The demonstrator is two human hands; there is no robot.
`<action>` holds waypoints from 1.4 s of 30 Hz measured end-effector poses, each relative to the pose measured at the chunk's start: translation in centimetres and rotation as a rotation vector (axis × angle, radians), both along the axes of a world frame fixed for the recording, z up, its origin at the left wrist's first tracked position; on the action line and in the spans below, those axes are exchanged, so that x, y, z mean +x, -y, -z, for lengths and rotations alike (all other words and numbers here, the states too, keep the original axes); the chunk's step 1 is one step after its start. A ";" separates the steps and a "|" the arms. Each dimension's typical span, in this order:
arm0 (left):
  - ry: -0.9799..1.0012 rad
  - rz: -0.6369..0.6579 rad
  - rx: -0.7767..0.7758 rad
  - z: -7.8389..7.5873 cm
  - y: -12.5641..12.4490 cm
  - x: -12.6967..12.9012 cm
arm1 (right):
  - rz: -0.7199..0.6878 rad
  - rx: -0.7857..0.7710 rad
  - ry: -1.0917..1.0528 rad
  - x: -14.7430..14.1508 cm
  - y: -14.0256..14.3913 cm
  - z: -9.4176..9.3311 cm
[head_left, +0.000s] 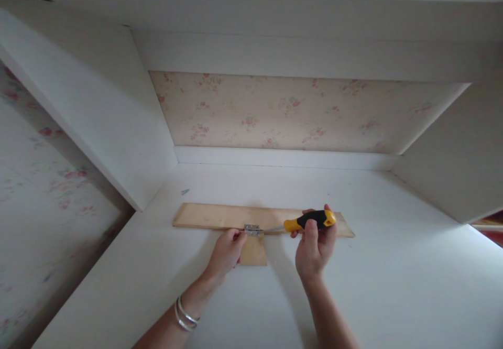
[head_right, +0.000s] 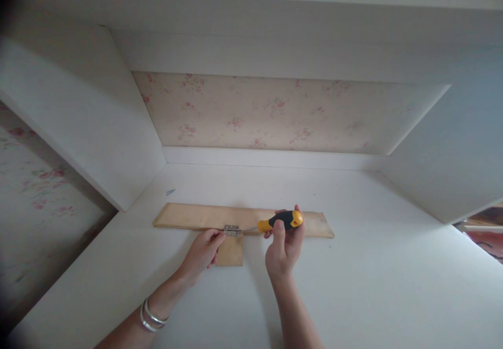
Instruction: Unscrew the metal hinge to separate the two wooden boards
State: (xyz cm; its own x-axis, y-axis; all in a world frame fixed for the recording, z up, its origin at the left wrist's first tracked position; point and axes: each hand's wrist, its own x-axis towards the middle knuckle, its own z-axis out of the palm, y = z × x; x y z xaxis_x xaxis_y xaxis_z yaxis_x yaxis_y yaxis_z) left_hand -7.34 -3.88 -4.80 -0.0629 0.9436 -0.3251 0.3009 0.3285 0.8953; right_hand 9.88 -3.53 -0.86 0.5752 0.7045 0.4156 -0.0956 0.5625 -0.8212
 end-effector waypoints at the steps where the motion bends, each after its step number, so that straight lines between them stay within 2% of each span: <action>1: 0.002 -0.002 -0.004 0.0 0.0 0.0 | -0.008 0.001 -0.002 0.0 0.1 0.0; 8: -0.028 0.047 0.044 -0.1 0.4 0.3 | 0.014 -0.024 0.048 0.1 0.2 0.1; 15: -0.063 0.070 0.104 0.6 0.5 0.3 | 0.056 -0.168 0.160 -0.1 0.1 0.1; 19: -0.061 0.073 0.095 0.6 0.4 0.2 | 0.031 -0.166 0.263 -0.5 0.2 0.6; 25: -0.059 0.070 0.085 0.5 0.3 0.2 | 0.177 -0.095 0.500 -0.1 0.2 1.4; 31: -0.009 0.063 0.083 0.9 0.2 0.2 | -0.159 -0.018 0.467 -0.4 1.2 1.0; 33: 0.010 0.055 0.077 1.0 0.2 0.2 | -0.216 0.043 0.485 -0.7 1.6 0.8; 36: 0.021 0.054 0.057 1.0 0.1 0.3 | -0.211 0.074 0.561 -0.9 1.9 0.7; 42: -0.029 0.019 0.046 0.6 0.1 0.7 | -0.155 -0.009 0.701 -0.9 2.3 0.0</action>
State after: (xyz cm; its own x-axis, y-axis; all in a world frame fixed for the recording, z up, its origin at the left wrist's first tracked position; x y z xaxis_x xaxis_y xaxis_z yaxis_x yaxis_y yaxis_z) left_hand -6.66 -3.98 -5.40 -0.0539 0.9586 -0.2796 0.3331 0.2812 0.9000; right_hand 8.93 -5.80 -0.89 0.0674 0.7616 0.6446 0.3778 0.5784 -0.7229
